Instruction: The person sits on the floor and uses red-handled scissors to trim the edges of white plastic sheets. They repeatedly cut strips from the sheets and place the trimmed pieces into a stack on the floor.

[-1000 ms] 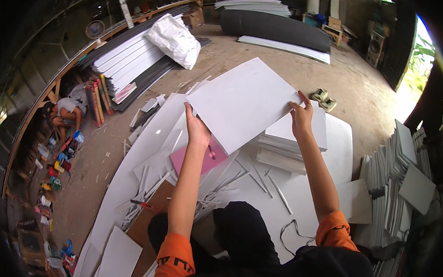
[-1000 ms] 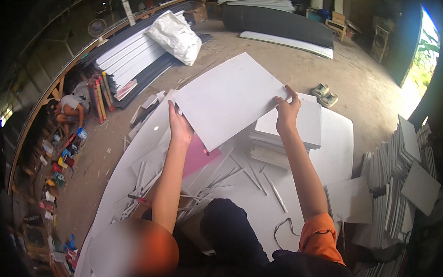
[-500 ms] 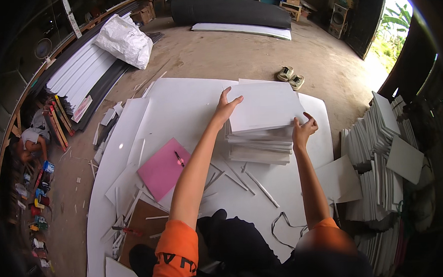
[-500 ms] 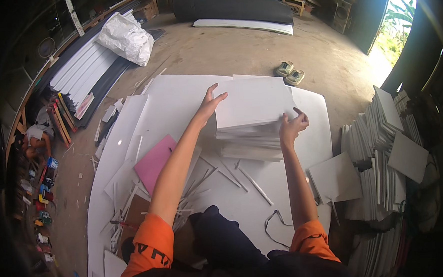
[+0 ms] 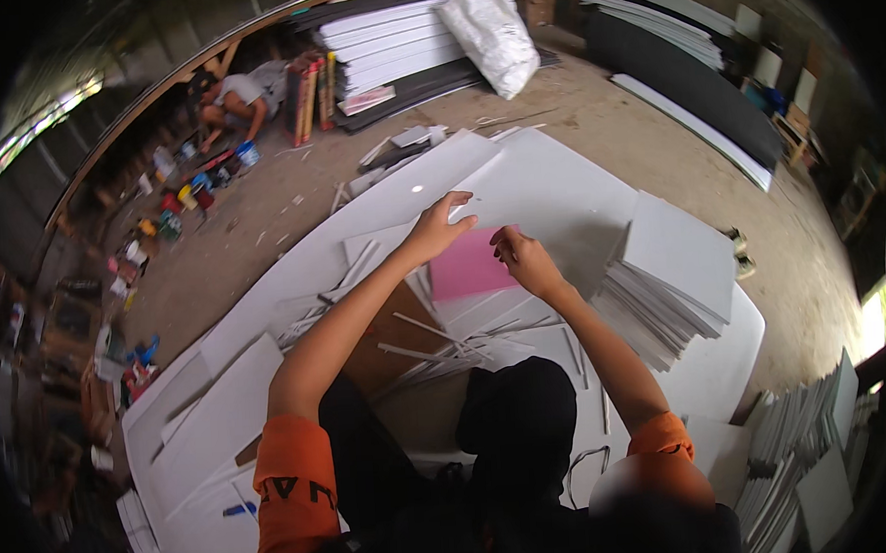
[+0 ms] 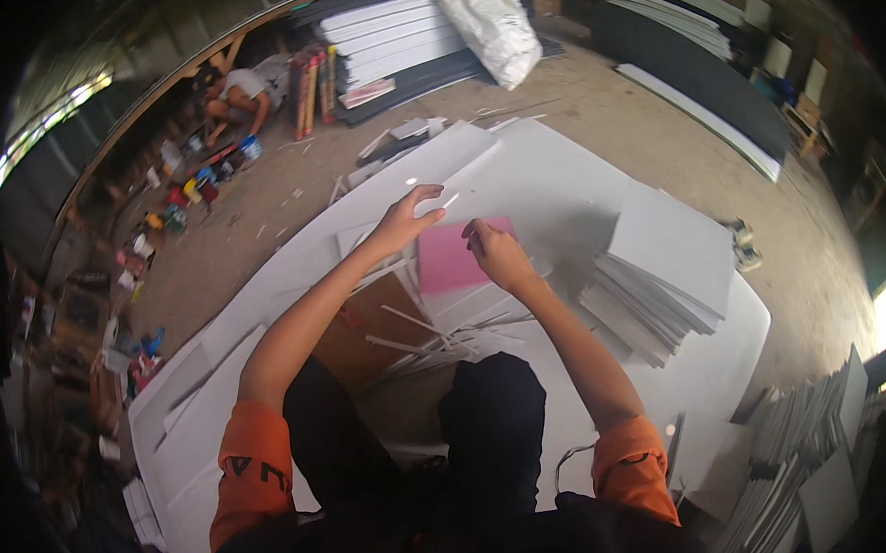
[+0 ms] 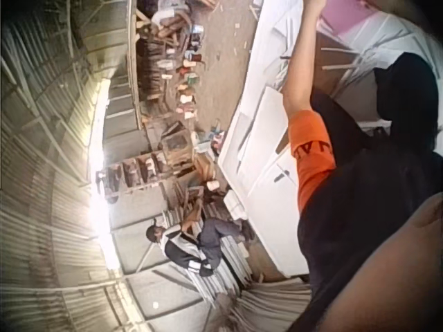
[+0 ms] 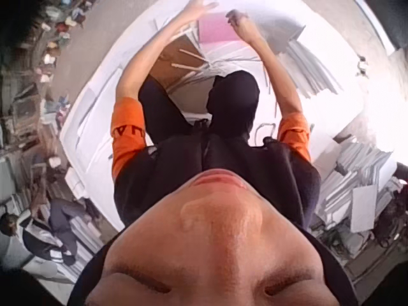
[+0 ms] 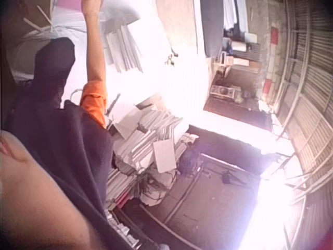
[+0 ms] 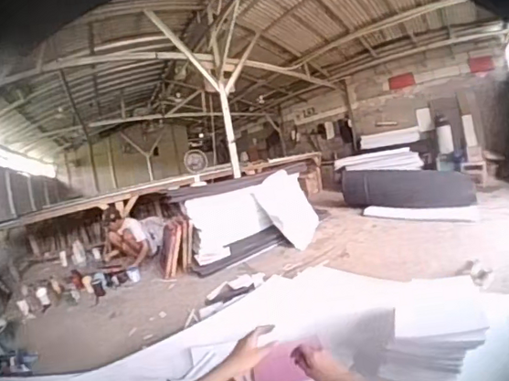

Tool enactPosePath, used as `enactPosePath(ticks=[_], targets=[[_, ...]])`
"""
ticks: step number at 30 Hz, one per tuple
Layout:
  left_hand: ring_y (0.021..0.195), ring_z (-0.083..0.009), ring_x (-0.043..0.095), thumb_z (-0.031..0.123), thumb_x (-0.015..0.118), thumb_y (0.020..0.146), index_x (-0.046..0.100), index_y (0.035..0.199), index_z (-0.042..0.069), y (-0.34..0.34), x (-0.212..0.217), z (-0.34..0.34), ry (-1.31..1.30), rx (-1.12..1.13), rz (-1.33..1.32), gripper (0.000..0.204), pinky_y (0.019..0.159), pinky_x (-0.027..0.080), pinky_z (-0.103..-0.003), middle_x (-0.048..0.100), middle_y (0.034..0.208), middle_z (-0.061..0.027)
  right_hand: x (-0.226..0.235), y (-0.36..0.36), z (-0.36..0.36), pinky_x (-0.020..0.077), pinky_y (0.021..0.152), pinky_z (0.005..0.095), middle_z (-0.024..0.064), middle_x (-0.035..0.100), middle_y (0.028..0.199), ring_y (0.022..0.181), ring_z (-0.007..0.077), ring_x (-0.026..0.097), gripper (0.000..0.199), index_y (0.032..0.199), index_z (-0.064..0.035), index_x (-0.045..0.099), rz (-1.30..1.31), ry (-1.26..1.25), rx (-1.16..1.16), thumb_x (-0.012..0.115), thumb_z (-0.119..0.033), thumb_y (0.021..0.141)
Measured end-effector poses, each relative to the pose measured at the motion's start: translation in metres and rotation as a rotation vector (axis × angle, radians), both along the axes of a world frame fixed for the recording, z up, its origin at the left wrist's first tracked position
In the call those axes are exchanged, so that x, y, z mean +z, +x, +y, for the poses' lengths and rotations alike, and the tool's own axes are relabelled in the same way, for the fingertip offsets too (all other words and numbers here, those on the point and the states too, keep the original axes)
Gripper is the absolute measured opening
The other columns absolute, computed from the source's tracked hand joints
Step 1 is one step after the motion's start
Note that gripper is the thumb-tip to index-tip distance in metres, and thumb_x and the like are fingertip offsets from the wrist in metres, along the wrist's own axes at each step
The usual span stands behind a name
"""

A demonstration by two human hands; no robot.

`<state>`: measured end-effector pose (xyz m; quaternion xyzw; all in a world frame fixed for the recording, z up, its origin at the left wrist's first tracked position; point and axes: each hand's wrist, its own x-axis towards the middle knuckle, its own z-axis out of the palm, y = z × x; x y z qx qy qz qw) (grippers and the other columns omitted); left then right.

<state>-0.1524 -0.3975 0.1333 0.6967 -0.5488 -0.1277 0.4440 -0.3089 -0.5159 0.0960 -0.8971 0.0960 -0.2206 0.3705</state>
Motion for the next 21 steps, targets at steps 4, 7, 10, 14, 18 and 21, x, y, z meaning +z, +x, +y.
enactPosePath(ticks=[4, 7, 10, 14, 18, 21], targets=[[0.096, -0.0200, 0.054, 0.023, 0.054, 0.082, 0.041, 0.114, 0.004, 0.065, 0.005, 0.146, -0.041, 0.373, 0.033, 0.039, 0.082, 0.040, -0.030, 0.055, 0.104, -0.0124, -0.001, 0.104, 0.090, 0.0448, 0.068, 0.0410, 0.0167, 0.059, 0.075, 0.075, 0.0324, 0.058, 0.013, 0.087, -0.0051, 0.053, 0.193, -0.355, 0.574, 0.045, -0.008, 0.077], [0.092, -0.0215, 0.056, 0.022, 0.054, 0.081, 0.044, 0.112, 0.004, 0.081, 0.000, 0.245, -0.096, 0.676, -0.001, 0.037, 0.079, 0.042, -0.031, 0.059, 0.095, -0.0118, -0.007, 0.179, 0.145, 0.0463, 0.062, 0.0341, 0.0139, 0.060, 0.070, 0.065, 0.0253, 0.060, 0.015, 0.087, -0.0013, 0.054, 0.201, -0.447, 0.648, 0.046, -0.010, 0.077], [0.089, -0.0234, 0.057, 0.022, 0.055, 0.079, 0.047, 0.108, 0.004, 0.098, -0.026, 0.362, -0.075, 1.001, -0.022, 0.035, 0.078, 0.043, -0.033, 0.060, 0.092, -0.0114, -0.006, 0.234, 0.233, 0.0468, 0.061, 0.0319, 0.0136, 0.060, 0.068, 0.061, 0.0219, 0.060, 0.016, 0.087, -0.0010, 0.054, 0.236, -0.394, 0.728, 0.046, -0.012, 0.079], [0.086, -0.0264, 0.057, 0.023, 0.056, 0.076, 0.050, 0.103, 0.005, 0.076, -0.052, 0.458, 0.302, 1.213, -0.079, 0.032, 0.076, 0.044, -0.035, 0.061, 0.087, -0.0128, -0.053, 0.276, 0.319, 0.0464, 0.066, 0.0342, 0.0139, 0.061, 0.077, 0.072, 0.0249, 0.060, 0.018, 0.087, -0.0025, 0.055, 0.311, -0.484, 0.885, 0.047, -0.015, 0.077], [0.095, -0.0282, 0.052, 0.021, 0.055, 0.076, 0.049, 0.105, 0.007, 0.062, -0.088, 0.514, 0.732, 1.192, -0.192, 0.033, 0.078, 0.044, -0.040, 0.056, 0.097, -0.0128, -0.121, 0.297, 0.374, 0.0448, 0.071, 0.0372, 0.0171, 0.060, 0.083, 0.081, 0.0301, 0.057, 0.021, 0.088, -0.0013, 0.055, 0.336, -0.462, 1.067, 0.047, -0.017, 0.075], [0.101, -0.0287, 0.047, 0.020, 0.055, 0.075, 0.048, 0.106, 0.008, 0.058, -0.134, 0.538, 1.109, 1.110, -0.172, 0.034, 0.080, 0.043, -0.043, 0.050, 0.104, -0.0117, -0.174, 0.302, 0.396, 0.0400, 0.082, 0.0435, 0.0222, 0.054, 0.096, 0.095, 0.0360, 0.050, 0.031, 0.094, 0.0048, 0.050, 0.580, -0.594, 1.206, 0.046, -0.022, 0.079]])
